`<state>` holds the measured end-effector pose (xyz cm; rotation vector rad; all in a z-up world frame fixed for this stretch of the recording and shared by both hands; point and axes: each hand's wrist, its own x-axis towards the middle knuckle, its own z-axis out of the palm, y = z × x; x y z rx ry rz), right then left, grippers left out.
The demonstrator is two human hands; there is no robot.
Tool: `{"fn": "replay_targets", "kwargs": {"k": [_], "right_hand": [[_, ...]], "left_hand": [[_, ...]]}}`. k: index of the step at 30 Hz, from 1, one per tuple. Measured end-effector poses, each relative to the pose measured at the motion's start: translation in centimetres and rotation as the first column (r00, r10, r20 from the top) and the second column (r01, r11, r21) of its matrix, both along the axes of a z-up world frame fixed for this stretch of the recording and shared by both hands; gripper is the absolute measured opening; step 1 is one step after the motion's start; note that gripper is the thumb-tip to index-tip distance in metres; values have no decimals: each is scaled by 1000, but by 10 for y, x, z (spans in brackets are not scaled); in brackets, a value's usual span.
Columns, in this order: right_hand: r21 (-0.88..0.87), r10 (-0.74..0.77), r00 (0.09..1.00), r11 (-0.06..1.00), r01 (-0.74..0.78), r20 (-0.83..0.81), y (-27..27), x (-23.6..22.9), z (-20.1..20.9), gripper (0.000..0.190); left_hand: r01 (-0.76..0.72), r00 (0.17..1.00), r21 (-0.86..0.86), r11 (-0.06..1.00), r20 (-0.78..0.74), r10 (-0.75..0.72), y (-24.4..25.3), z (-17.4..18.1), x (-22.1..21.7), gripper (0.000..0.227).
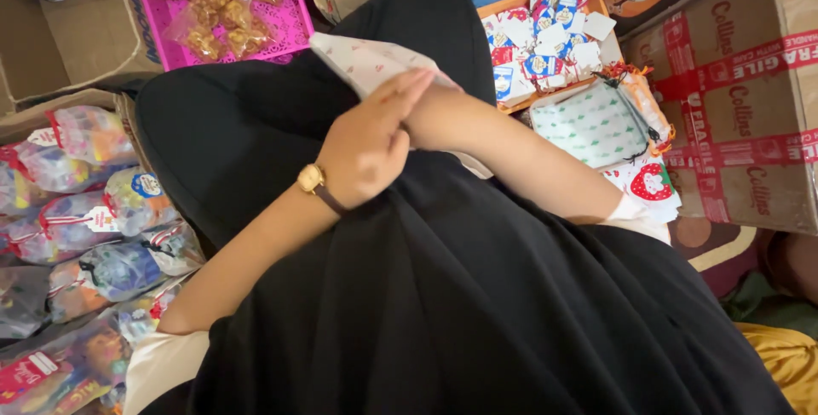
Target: Packing various snack packets into small plastic bags and tying them with string
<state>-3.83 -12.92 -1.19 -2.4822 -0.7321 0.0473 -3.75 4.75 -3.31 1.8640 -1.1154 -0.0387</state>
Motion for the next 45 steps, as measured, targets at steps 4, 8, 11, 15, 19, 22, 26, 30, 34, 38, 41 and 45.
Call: {"fn": "replay_targets", "kwargs": {"k": [4, 8, 11, 15, 19, 22, 26, 30, 34, 38, 41, 45], "right_hand": [[-93, 15, 993, 995, -26, -115, 21, 14, -25, 26], [-153, 13, 979, 987, -45, -203, 30, 21, -51, 32], [-217, 13, 960, 973, -77, -281, 31, 24, -67, 38], [-303, 3, 920, 944, -132, -391, 24, 29, -89, 50], [-344, 17, 907, 922, -177, -420, 23, 36, -32, 56], [-100, 263, 848, 934, -344, -460, 16, 56, 28, 47], [611, 493, 831, 749, -256, -257, -35, 122, 26, 35], [683, 61, 777, 524, 509, -626, -81, 213, -68, 26], [502, 41, 504, 184, 845, -863, -127, 294, -219, 25], [258, -60, 271, 175, 950, -961, -139, 341, -319, 72], [31, -282, 64, 120, 992, -957, -126, 358, -318, 54], [24, -331, 81, 172, 985, -940, -126, 381, -351, 31]], "left_hand": [[-35, 998, 80, 996, 59, 30, 0, -12, -14, 62], [-50, 994, -10, 999, -100, 49, 4, -10, -18, 55], [-168, 967, 259, 951, 231, 107, 13, -10, -4, 61], [-272, 962, 402, 874, 130, 240, 24, -13, 12, 64], [-184, 940, 554, 812, -141, 310, 28, 14, 36, 82], [-153, 939, 453, 878, -211, 272, 37, 20, 59, 75], [-268, 927, 287, 920, -183, 328, 56, 13, 83, 68], [-337, 825, 261, 905, -382, 417, 65, 15, 103, 76], [-417, 771, 259, 871, -406, 490, 65, 14, 123, 76], [-482, 740, 236, 844, -405, 537, 62, -2, 144, 76], [-495, 716, 260, 829, -418, 559, 58, -8, 160, 76], [-503, 719, 214, 837, -434, 543, 52, -23, 177, 79]]}}
